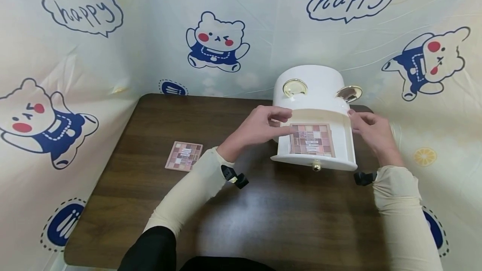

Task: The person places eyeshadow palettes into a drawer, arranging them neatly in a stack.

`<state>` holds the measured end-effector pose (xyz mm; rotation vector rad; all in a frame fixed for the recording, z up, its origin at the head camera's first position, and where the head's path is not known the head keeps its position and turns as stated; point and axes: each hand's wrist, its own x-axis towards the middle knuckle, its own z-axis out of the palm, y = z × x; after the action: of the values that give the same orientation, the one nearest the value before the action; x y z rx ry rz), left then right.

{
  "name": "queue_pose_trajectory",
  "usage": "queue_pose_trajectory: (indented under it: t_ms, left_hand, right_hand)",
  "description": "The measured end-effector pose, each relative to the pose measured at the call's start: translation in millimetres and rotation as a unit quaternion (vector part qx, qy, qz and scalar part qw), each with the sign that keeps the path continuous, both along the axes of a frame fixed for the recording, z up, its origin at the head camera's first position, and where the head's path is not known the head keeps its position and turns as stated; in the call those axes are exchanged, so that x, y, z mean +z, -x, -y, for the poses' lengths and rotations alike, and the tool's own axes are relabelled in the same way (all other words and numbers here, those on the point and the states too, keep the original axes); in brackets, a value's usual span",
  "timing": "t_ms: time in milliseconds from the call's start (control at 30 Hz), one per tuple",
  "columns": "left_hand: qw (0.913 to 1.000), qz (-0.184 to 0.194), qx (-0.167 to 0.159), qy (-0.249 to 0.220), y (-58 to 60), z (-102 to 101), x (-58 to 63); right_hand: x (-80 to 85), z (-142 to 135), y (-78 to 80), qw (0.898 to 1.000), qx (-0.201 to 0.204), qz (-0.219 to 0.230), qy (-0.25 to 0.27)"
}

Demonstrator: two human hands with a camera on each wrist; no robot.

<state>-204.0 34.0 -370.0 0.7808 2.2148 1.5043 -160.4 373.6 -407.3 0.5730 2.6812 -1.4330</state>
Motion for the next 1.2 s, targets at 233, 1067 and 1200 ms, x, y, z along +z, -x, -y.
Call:
queue_pose_trajectory:
  t_ms: [233,1067,1200]
  left_hand:
    - [0.998,-0.013,0.045,-0.041,-4.9,25.5,-0.6]
    - [0.9865,-0.014,0.162,-0.016,-15.4,113.3,-21.2]
    - [0.9811,0.001,0.194,-0.009,-18.9,133.1,-28.5]
  right_hand:
    - [-0.1,1.1,-0.2,1.0,0.0,-0.002,0.002]
    - [-3.2,0.9,-0.7,1.0,0.0,0.013,0.016]
    - [-2.0,0.3,-0.9,1.0,-0.002,0.003,0.006]
